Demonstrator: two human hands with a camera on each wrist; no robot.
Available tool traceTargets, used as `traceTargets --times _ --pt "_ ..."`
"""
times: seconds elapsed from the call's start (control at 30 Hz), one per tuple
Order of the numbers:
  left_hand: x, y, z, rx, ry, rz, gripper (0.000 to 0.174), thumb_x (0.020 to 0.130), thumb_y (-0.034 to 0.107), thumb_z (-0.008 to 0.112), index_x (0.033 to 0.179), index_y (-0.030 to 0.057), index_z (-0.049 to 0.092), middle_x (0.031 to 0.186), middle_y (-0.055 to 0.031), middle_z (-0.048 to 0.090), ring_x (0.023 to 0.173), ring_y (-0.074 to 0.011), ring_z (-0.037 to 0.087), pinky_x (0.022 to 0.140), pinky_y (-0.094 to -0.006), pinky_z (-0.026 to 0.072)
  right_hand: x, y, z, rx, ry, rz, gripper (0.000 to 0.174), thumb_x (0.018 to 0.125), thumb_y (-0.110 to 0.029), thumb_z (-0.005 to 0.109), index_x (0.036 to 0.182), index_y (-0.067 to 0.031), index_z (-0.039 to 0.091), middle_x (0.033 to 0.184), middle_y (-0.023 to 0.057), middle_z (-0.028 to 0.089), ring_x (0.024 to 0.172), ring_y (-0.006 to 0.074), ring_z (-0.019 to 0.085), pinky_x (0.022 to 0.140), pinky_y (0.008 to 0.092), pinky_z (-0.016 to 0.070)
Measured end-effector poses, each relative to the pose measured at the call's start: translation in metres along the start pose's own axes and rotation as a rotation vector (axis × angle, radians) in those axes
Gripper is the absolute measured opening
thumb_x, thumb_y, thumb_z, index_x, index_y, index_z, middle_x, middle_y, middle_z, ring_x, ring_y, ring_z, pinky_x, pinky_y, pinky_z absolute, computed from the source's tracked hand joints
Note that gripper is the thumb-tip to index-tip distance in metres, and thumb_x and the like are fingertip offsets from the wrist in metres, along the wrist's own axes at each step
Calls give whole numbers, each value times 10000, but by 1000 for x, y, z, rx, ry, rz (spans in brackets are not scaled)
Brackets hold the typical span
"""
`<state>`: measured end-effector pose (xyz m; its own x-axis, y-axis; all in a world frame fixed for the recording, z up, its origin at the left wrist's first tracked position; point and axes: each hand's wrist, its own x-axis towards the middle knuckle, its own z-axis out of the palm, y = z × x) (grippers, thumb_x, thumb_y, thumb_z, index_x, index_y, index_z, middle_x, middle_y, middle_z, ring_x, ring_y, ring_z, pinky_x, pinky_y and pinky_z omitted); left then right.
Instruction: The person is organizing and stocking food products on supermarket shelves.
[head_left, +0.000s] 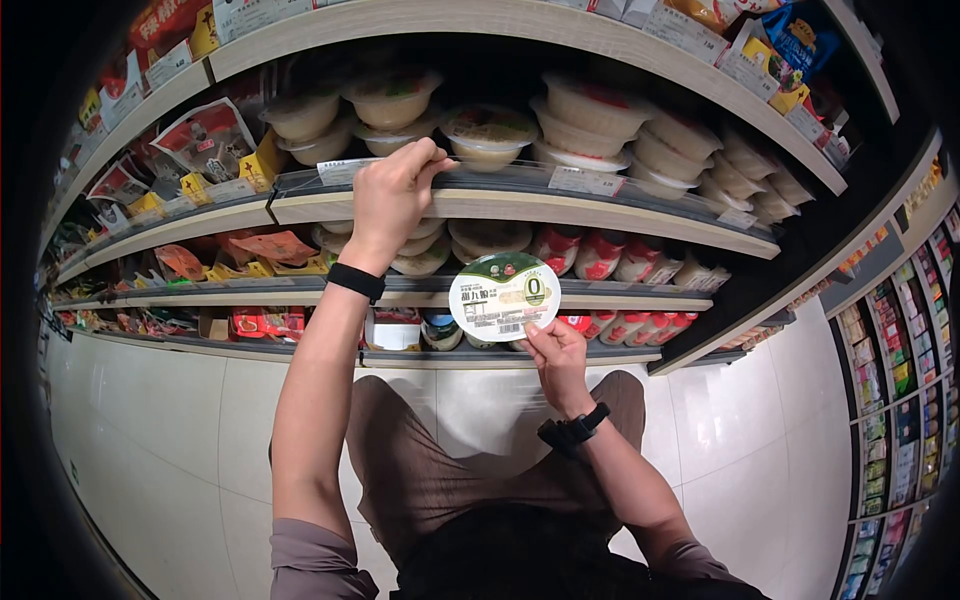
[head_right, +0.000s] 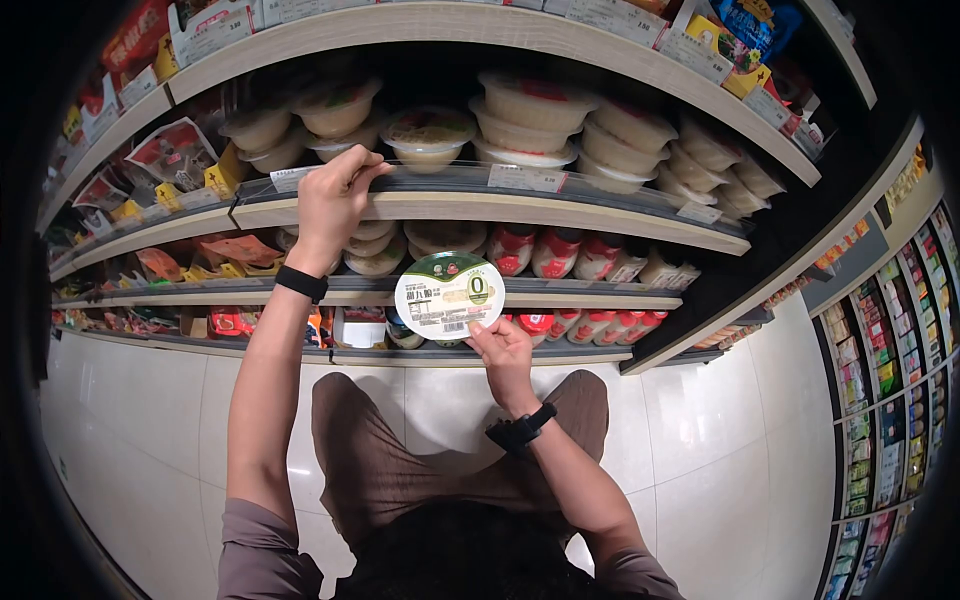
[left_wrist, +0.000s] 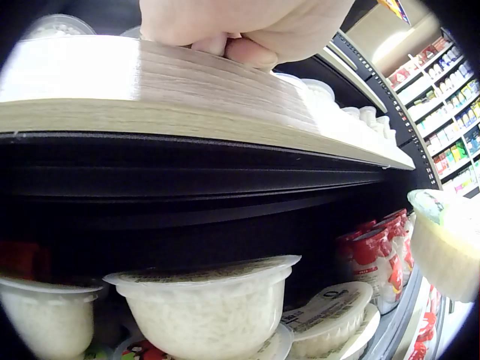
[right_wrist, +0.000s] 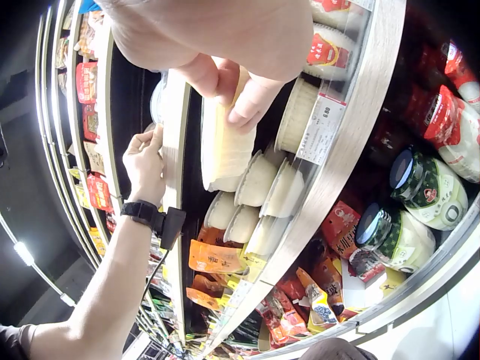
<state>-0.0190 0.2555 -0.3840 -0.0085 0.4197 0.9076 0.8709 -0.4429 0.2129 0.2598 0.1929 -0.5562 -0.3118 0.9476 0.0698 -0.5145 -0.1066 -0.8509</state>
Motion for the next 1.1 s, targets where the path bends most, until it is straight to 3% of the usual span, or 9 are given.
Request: traceTargets --times 0.17,0.3,0.43,0.53,0.63,0.93,1.1 --pt "0 2 -1 -11 -11 -8 131 878 129 758 868 71 642 797 -82 708 687 -325 680 560 -411 498 -14 -13 0 -55 -12 287 110 1014 -51 625 997 26 701 1062 108 742 948 160 726 909 294 602" --pt "1 2 0 -39 6 28 112 868 93 759 876 64 651 816 -89 714 704 -311 693 571 -385 511 -38 5 -13 -64 -114 497 147 988 -108 691 976 32 734 1029 104 755 896 149 732 851 282 608" --pt "0 3 0 -35 9 25 106 872 82 755 878 61 651 830 -82 726 706 -300 699 572 -378 510 -61 22 -16 -78 -191 675 160 985 -111 695 968 43 735 967 93 757 882 144 733 875 282 603" --pt "0 3 0 -34 -2 27 105 880 89 756 882 60 655 823 -81 726 706 -296 700 574 -373 508 -67 35 -21 -103 -224 703 156 969 -120 717 1013 26 750 993 89 764 889 142 731 869 286 598" --pt "-2 3 -1 -40 -41 -32 127 872 83 790 918 31 684 865 -122 744 746 -302 719 643 -337 535 -66 34 -23 -130 -212 698 155 958 -127 732 989 23 750 984 86 764 875 137 730 863 279 597" --pt "-1 4 -2 -37 -50 -28 129 869 75 790 924 27 684 872 -123 747 759 -302 722 653 -332 536 -49 10 -10 -119 -116 636 167 975 -99 708 869 29 705 929 109 750 824 143 732 808 253 617" --pt "0 4 0 -63 -11 -5 117 875 93 771 897 46 665 836 -105 725 721 -305 700 605 -360 514 -33 -7 -4 82 -69 596 155 987 -72 671 1041 72 687 1041 137 734 919 169 736 867 262 623"
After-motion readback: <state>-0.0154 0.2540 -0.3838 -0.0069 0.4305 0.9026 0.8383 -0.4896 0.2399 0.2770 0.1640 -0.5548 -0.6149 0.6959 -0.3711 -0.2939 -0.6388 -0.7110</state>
